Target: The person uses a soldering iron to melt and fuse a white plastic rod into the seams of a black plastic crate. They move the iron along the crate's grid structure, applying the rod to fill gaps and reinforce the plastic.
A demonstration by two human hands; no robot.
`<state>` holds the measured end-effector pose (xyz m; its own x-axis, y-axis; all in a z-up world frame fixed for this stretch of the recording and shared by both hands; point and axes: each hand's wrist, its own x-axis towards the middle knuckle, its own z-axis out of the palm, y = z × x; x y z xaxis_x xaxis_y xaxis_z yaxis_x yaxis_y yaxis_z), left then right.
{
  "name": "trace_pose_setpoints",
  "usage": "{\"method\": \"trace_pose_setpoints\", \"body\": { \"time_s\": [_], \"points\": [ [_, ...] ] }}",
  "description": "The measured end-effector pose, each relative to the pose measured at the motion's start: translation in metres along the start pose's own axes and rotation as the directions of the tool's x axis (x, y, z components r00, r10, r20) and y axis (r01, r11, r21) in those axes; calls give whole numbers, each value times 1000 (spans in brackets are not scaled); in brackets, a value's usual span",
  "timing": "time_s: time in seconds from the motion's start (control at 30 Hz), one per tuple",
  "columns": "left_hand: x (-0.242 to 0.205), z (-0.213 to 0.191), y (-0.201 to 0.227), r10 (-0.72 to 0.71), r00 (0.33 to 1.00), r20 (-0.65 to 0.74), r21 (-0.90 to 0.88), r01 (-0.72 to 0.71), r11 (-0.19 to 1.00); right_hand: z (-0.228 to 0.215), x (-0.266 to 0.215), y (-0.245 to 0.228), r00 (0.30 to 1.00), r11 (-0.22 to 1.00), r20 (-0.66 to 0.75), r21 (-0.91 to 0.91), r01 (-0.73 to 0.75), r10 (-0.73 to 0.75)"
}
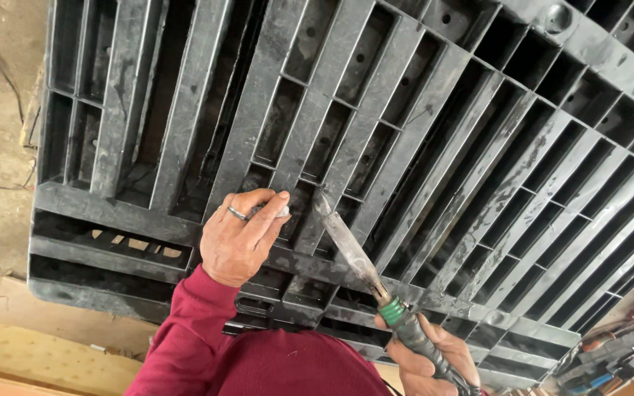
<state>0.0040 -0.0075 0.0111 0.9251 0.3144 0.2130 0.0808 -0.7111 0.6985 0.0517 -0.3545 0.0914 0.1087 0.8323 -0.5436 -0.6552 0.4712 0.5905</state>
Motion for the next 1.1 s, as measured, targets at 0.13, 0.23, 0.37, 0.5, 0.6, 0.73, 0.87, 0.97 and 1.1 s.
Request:
{"method": "trace_pose_setpoints", "body": {
  "time_s": [0.13, 0.23, 0.37, 0.5, 0.6, 0.73, 0.87, 0.97, 1.1],
  "points": [
    [-1, 1, 1, 9, 1000, 0, 24, -9, 1000, 2, 6, -6, 1000, 1000, 28, 2, -12, 12],
    [1, 2, -1, 7, 1000, -12, 27, -7, 1000, -1, -6, -7, 999, 997, -33, -69, -46, 44],
    [0, 3, 2, -18, 999, -48, -1, 18, 1000, 6, -34, -20, 903, 650, -305, -759, -37, -304],
    [2, 3, 3, -41, 999, -19, -29, 41, 999, 55, -39, -28, 750, -452, -241, -672, -586, -615],
    [12, -2, 8, -53, 998, -26, -83, 51, 995, 82, -19, -9, 779, -665, -149, -438, -605, -610],
    [37, -13, 16, -28, 1000, 0, -137, 28, 990, 100, 6, 13, 780, -709, -187, -331, -622, -597],
    [66, -13, 8, 75, 986, 151, -146, -53, 988, 109, 21, 31, 889, -873, 71, -241, -425, -452],
    [81, -11, 0, 147, 960, 239, -144, -114, 983, 110, 28, 39, 869, -858, 22, -168, -485, -495],
    [80, -10, -6, 132, 954, 269, -174, -86, 981, 108, 31, 42, 845, -846, -50, 2, -534, -533]
  ]
}}
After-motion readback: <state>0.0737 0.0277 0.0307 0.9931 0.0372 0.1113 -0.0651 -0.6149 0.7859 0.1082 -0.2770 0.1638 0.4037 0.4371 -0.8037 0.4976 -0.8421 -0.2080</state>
